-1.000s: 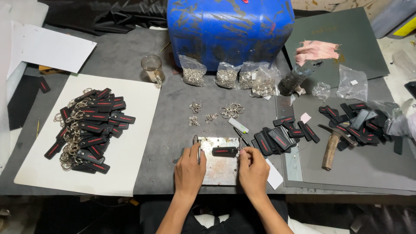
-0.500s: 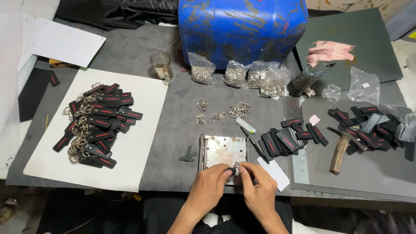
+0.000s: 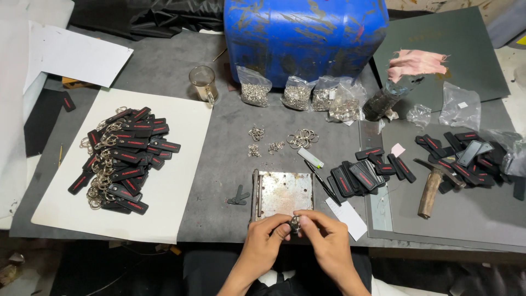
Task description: Assembling leather keychains by attaching metal rings to leather straps using a hammer and punch tool.
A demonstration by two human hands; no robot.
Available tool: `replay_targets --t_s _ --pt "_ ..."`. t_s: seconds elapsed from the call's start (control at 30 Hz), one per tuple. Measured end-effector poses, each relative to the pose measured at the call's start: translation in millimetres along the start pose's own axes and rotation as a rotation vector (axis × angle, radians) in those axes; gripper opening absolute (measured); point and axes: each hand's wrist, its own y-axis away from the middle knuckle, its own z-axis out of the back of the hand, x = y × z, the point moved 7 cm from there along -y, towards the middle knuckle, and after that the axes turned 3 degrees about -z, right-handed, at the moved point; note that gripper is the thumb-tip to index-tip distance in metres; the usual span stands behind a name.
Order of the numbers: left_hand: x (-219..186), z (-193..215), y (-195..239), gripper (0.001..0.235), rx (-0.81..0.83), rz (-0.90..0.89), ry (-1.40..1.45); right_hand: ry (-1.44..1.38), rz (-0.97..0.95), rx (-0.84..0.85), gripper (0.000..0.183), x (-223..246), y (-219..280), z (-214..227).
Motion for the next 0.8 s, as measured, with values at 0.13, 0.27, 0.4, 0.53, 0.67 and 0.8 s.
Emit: replay_targets --t_s 0.13,0.27,0.4,0.53,0.67,0.8 --pt "-2.3 0.7 3.9 0.027 -0.037 0.007 0.182 -0.422 -0.277 0.145 0.037 -25.1 -5.0 -15.1" --pt "7.3 2.9 5.7 0.026 -0.038 0.084 0.117 -0.547 -0.253 0.242 0.035 -43.6 -2.4 -28.5" --pt "6.2 9.2 5.8 0.027 -0.044 0.127 -0.004 -0.578 -0.137 0.208 0.036 -40.0 -6.1 -26.9" --pt "11.8 11.5 8.2 0.02 -0.047 0.203 -0.036 -0.585 -0.215 0.193 0.029 -37.3 -7.6 -30.1" --pt "9.4 14.4 11.2 0.023 -0.099 0.148 -0.038 -0.867 -0.466 0.062 0.023 -48.8 -3.3 -40.9" --pt "3.1 16.9 13.4 0.027 -0.15 0.129 -0.065 -0.928 -0.552 -0.037 0.018 -40.7 -2.4 -44.7"
